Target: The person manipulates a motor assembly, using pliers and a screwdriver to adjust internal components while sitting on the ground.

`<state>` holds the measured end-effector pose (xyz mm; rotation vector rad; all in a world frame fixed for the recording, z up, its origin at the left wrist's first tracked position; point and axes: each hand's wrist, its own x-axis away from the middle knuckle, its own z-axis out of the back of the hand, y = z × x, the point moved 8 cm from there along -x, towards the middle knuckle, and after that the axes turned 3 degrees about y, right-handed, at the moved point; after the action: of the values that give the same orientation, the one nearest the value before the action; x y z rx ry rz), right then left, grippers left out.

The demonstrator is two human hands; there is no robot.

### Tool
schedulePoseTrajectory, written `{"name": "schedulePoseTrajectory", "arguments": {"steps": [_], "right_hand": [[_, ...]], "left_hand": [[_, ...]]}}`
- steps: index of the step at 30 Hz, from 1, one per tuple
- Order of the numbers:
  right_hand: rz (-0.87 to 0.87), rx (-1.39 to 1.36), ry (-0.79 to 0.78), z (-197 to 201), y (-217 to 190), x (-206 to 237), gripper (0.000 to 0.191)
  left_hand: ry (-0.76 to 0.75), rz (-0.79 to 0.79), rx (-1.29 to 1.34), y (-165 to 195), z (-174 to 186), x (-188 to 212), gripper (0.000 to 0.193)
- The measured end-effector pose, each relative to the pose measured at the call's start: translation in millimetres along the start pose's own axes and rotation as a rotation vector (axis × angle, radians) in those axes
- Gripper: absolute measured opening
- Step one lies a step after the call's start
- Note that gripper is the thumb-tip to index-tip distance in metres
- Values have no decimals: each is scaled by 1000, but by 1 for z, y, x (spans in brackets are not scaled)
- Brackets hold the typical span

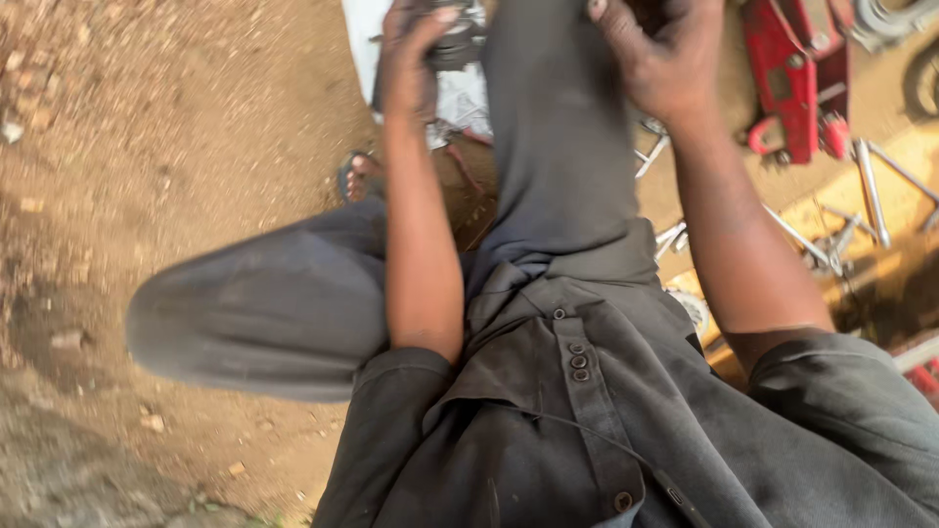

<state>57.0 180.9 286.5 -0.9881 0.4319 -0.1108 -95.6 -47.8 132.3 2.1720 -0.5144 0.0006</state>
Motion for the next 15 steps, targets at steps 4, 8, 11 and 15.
{"name": "schedulePoseTrajectory", "arguments": {"steps": [4, 8, 11, 15], "right_hand": [[-428, 375, 1, 34, 103, 118, 18], [-785, 452, -440, 30, 181, 288, 32], [-1090, 503, -496, 38, 210, 403, 34], [-1115, 512, -281, 40, 231, 460, 30]], "left_hand": [[25, -148, 92, 42, 15, -5, 57], [-198, -255, 83, 81, -10, 9, 30], [-43, -279, 27, 92, -9, 13, 31], [103, -293, 38, 92, 4, 17, 29]]}}
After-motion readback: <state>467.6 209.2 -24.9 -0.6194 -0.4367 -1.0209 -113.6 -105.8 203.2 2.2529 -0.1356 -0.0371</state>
